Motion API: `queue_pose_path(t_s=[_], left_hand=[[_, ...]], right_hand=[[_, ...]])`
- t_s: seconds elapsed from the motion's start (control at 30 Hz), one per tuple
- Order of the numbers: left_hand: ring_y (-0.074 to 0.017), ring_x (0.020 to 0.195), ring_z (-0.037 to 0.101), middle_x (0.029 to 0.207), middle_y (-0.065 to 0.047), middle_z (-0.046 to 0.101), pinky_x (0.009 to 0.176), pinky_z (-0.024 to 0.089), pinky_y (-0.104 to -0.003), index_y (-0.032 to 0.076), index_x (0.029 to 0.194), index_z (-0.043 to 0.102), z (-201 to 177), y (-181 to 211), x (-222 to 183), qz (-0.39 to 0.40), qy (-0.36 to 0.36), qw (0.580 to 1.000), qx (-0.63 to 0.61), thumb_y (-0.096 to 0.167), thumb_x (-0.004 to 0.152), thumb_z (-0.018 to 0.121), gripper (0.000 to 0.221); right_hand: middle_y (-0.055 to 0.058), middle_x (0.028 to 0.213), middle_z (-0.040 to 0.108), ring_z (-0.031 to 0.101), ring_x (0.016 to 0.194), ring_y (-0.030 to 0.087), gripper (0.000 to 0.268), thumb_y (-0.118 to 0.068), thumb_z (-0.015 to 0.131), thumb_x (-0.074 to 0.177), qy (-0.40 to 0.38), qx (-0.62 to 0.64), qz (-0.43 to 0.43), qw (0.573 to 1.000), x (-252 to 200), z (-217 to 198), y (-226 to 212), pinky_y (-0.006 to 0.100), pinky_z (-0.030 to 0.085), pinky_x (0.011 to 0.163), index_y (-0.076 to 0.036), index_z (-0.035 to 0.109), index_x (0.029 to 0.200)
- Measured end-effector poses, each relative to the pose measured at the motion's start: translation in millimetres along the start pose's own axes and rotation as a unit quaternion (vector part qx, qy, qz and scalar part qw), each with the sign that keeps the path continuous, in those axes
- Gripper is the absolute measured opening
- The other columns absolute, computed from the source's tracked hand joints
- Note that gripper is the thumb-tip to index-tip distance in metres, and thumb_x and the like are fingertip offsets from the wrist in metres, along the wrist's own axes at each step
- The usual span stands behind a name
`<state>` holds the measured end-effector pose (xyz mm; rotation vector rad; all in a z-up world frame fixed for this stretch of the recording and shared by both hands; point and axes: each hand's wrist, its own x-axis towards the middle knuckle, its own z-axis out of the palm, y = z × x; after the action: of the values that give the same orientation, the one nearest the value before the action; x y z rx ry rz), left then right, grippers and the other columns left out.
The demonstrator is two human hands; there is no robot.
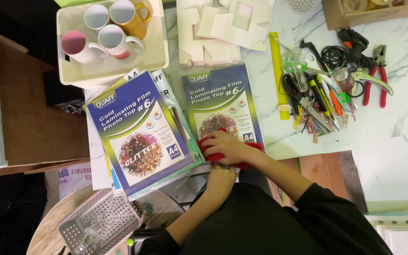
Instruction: Wiping down and organizing packages of specialty printing paper and vinyl stickers in a workspace.
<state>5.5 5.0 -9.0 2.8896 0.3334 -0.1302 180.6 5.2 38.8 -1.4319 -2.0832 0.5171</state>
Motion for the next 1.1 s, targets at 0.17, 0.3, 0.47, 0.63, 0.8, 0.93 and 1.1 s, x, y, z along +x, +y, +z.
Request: queue_pose_path(t_s=[0.17,0.3,0.47,0.63,0.8,0.93,1.1], left_hand=[[-0.0364,0.093,0.071,0.089,-0.022,0.073,0.079,0.057,-0.047,-0.003,0.108,0.068,-8.3,-17.2,11.1,0.010,0.103,0.994,0.032,0.037,0.082,0.072,0.048],[-0.0285,0.085,0.072,0.083,-0.016,0.073,0.072,0.058,-0.039,-0.007,0.119,0.068,-10.7,-30.1,14.3,0.026,0.089,0.995,-0.018,0.028,0.091,0.069,0.044],[-0.0280,0.087,0.072,0.084,-0.013,0.072,0.073,0.058,-0.038,-0.001,0.112,0.067,-19.6,-28.7,16.2,0.025,0.059,0.998,-0.019,0.025,0.094,0.068,0.033],[-0.0349,0.119,0.058,0.125,-0.015,0.065,0.096,0.054,-0.044,0.005,0.133,0.059,-68.1,-14.2,23.7,-0.043,0.023,0.984,-0.174,0.022,0.084,0.076,0.055],[-0.0385,0.152,0.022,0.165,-0.018,0.027,0.117,0.019,-0.068,0.006,0.153,0.039,-23.6,-16.1,27.4,-0.036,0.131,0.987,-0.084,0.028,0.077,0.082,0.090],[-0.0349,0.153,0.026,0.165,-0.015,0.030,0.118,0.024,-0.065,0.008,0.152,0.042,-22.3,-13.8,22.6,-0.036,0.159,0.985,-0.063,0.028,0.078,0.082,0.087],[-0.0294,0.150,0.036,0.162,-0.011,0.040,0.119,0.028,-0.059,0.014,0.150,0.049,-17.5,-17.6,18.8,-0.040,0.171,0.984,-0.036,0.024,0.075,0.082,0.083]], right_hand=[[0.007,0.133,0.061,0.053,0.121,0.037,0.052,-0.017,0.082,0.061,0.114,-0.095,0.085,0.985,-16.4,-35.7,52.4,0.053,0.043,0.099,-0.018,0.071,0.112],[0.006,0.131,0.061,0.054,0.118,0.036,0.048,-0.016,0.083,0.067,0.187,-0.212,0.169,0.944,7.6,-70.9,108.4,0.051,0.045,0.097,-0.020,0.069,0.113],[0.007,0.132,0.062,0.054,0.112,0.036,0.042,-0.014,0.081,0.076,0.262,-0.230,0.191,0.918,36.3,-92.9,155.4,0.048,0.047,0.095,-0.017,0.070,0.117],[0.008,0.130,0.062,0.054,0.112,0.037,0.039,-0.011,0.079,0.077,0.328,-0.238,0.209,0.890,42.5,-85.6,143.3,0.048,0.047,0.098,-0.013,0.072,0.115],[0.012,0.132,0.060,0.052,0.116,0.040,0.045,-0.008,0.079,0.073,0.329,-0.267,0.202,0.883,31.4,-74.9,112.4,0.050,0.043,0.102,-0.012,0.071,0.117],[0.008,0.131,0.062,0.053,0.117,0.040,0.042,-0.006,0.079,0.075,0.332,-0.176,0.219,0.901,3.4,-58.0,85.9,0.048,0.044,0.103,-0.014,0.071,0.115],[0.007,0.124,0.067,0.056,0.113,0.036,0.040,-0.008,0.080,0.073,0.292,-0.061,0.259,0.919,-33.8,-43.9,42.3,0.045,0.045,0.102,-0.016,0.072,0.111]])
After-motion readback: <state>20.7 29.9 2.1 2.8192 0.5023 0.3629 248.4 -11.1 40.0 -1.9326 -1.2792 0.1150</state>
